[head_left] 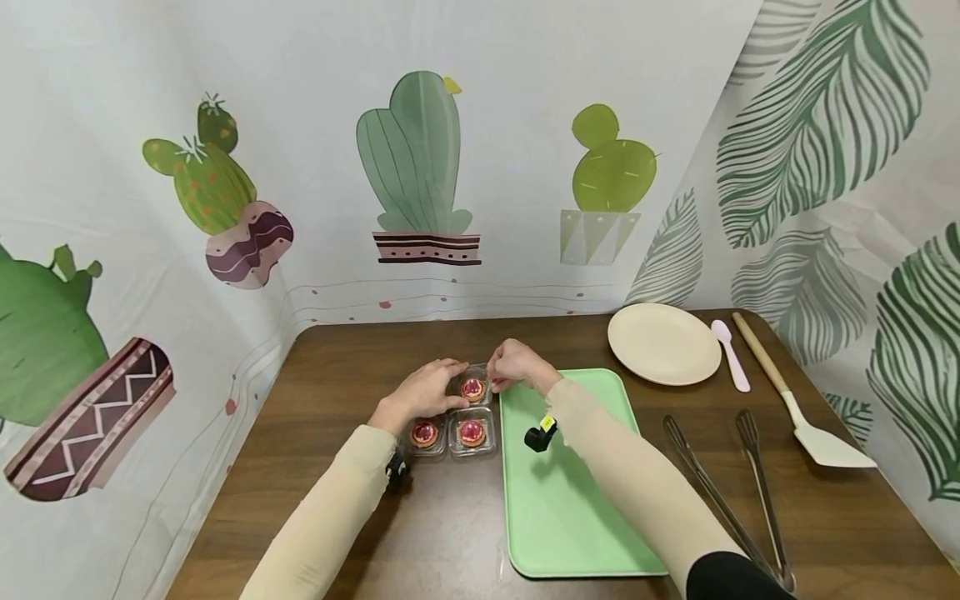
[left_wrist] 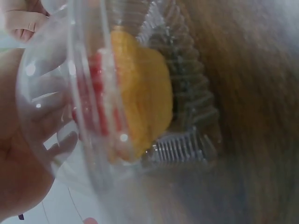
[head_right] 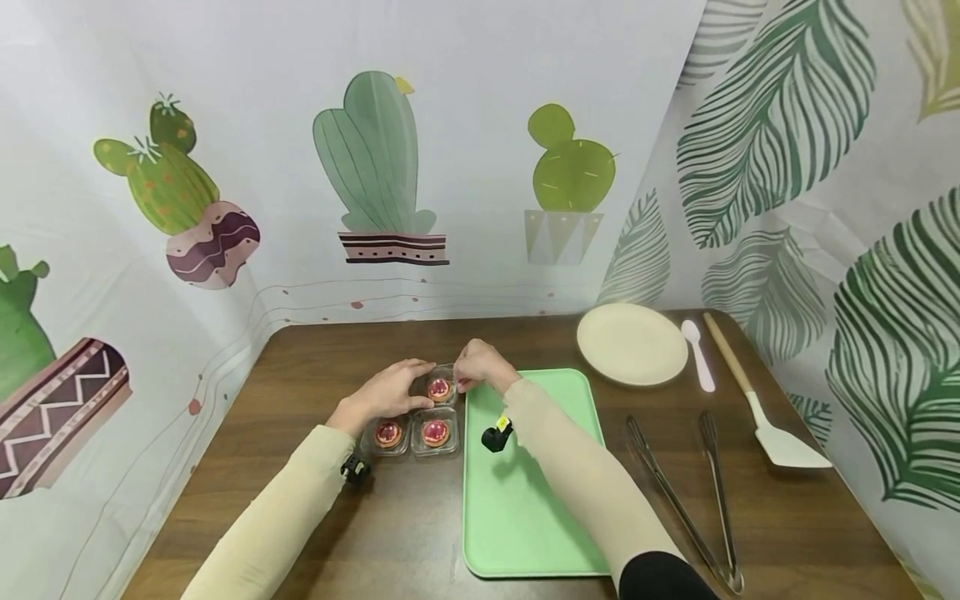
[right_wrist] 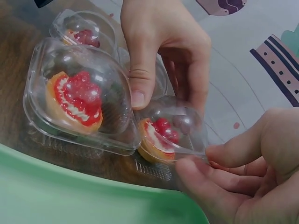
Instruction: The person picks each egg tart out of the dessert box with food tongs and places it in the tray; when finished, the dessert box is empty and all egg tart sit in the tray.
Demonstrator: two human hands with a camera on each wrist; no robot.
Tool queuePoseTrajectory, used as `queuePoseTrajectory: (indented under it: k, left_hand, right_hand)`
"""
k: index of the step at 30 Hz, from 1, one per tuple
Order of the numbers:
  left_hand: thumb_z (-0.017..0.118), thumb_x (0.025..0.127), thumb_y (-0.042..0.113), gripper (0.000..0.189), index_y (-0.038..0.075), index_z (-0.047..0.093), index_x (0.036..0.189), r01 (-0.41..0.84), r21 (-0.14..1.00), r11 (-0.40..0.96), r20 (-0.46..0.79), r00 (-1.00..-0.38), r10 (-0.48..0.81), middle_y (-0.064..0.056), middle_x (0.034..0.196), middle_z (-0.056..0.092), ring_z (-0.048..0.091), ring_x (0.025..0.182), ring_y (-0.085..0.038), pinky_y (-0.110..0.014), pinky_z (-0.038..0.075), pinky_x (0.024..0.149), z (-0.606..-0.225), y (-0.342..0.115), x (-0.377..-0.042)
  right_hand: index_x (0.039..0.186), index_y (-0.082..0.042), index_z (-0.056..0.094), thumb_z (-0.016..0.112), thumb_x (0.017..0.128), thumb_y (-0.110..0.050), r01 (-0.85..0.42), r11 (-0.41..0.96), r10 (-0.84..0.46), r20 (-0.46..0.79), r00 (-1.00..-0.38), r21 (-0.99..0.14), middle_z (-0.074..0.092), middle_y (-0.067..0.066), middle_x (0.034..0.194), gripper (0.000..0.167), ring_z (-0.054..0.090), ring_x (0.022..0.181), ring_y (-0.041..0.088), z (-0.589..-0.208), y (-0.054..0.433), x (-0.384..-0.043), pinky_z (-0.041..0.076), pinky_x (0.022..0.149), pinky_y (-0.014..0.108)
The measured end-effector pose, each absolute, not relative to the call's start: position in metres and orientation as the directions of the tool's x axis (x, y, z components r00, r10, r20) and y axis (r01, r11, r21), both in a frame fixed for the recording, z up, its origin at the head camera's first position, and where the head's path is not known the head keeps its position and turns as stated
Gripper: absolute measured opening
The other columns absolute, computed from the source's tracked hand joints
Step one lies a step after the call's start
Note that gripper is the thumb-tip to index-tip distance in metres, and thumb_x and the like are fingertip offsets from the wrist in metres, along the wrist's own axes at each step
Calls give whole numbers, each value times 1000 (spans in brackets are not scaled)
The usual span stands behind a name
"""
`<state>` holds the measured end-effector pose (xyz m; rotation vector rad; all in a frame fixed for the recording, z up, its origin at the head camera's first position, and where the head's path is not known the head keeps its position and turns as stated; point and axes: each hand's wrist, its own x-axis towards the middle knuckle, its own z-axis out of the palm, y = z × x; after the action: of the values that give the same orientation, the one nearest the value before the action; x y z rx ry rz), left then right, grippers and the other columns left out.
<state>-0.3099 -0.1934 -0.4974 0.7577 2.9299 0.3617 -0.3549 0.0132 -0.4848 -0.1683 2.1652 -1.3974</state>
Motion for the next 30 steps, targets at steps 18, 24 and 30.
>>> queuePoseTrajectory:
  k: [18,24,30]
  left_hand:
    - [78,80,43,71,12,51,137,476,258,841,37,-874,484,-6,137,55,56,123,-25,-42,46,104,-496,-192,-307]
    - [79,79,43,71,16,50,137,475,292,830,55,-875,481,-4,136,55,57,120,-24,-42,47,102,-496,-195,-308]
    - [80,78,42,74,15,49,139,452,309,837,34,-885,465,-5,138,55,58,120,-26,-43,47,102,-495,-196,-305]
  right_hand:
    - [99,5,57,55,92,7,326,246,-441,-405,-801,-913,63,15,83,7,65,69,20,-492,22,-349,60,74,36]
    - [101,5,57,55,93,4,311,231,-445,-385,-809,-922,62,14,83,8,65,70,20,-496,24,-349,61,73,35]
    - [102,5,59,55,92,4,343,182,-455,-388,-802,-922,63,13,85,10,65,72,22,-497,24,-345,61,74,35]
